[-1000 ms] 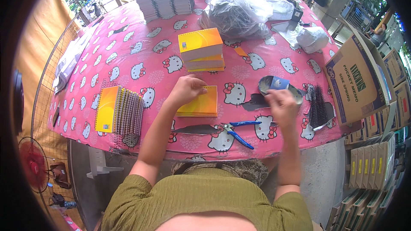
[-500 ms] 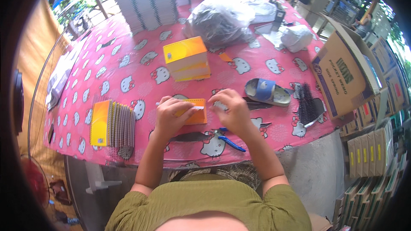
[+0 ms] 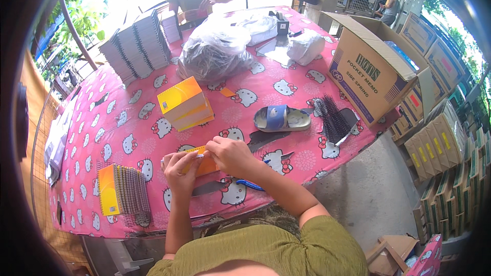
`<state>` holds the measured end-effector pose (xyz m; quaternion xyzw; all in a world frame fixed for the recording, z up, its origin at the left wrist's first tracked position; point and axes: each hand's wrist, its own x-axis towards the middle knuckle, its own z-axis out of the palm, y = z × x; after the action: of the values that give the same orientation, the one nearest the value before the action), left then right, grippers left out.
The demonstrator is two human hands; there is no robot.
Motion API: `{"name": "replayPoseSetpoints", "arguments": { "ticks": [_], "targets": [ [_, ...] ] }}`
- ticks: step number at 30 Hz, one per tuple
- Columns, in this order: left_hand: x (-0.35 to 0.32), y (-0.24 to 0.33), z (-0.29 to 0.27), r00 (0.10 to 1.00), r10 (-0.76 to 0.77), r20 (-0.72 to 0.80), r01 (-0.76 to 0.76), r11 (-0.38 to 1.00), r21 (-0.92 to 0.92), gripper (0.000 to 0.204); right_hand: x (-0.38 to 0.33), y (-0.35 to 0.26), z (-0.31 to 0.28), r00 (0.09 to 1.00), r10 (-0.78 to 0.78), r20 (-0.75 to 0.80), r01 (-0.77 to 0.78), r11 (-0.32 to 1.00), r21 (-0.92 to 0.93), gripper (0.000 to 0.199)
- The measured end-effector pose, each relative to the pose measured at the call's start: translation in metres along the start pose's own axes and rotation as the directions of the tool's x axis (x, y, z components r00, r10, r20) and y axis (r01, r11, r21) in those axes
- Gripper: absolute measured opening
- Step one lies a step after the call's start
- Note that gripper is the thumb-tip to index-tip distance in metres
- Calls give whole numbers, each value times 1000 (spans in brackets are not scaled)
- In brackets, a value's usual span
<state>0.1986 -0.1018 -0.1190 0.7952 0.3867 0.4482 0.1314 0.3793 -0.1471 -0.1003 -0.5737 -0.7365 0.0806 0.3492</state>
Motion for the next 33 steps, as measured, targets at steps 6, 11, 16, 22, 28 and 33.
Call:
{"name": "replayPoseSetpoints", "arguments": {
  "ticks": [6,11,16,22,28,33],
  "targets": [
    [-3,-6,1,1000,9,-18,-9,1000,16,25,0,-6,5,1000,20,-24,-21,999,-25,16],
    [-2,-5,-1,1000,7,-3,-7,1000,9,23,0,-12,5,996,69,-58,-69,998,6,19],
    [-1,-4,-4,1000,13,6,-13,1000,-26,23,3,-18,6,993,55,-109,-45,995,93,20],
    [-3,-11,-1,999,34,-19,-35,997,-72,19,4,-21,7,988,20,-150,-3,993,115,13],
    [1,-3,-4,999,40,3,-40,998,-56,22,0,-15,14,990,-5,-142,6,1000,7,11],
    [-3,-7,-6,999,39,1,-39,999,-35,26,-8,54,-51,939,96,-331,-184,951,-247,29]
  ]
}}
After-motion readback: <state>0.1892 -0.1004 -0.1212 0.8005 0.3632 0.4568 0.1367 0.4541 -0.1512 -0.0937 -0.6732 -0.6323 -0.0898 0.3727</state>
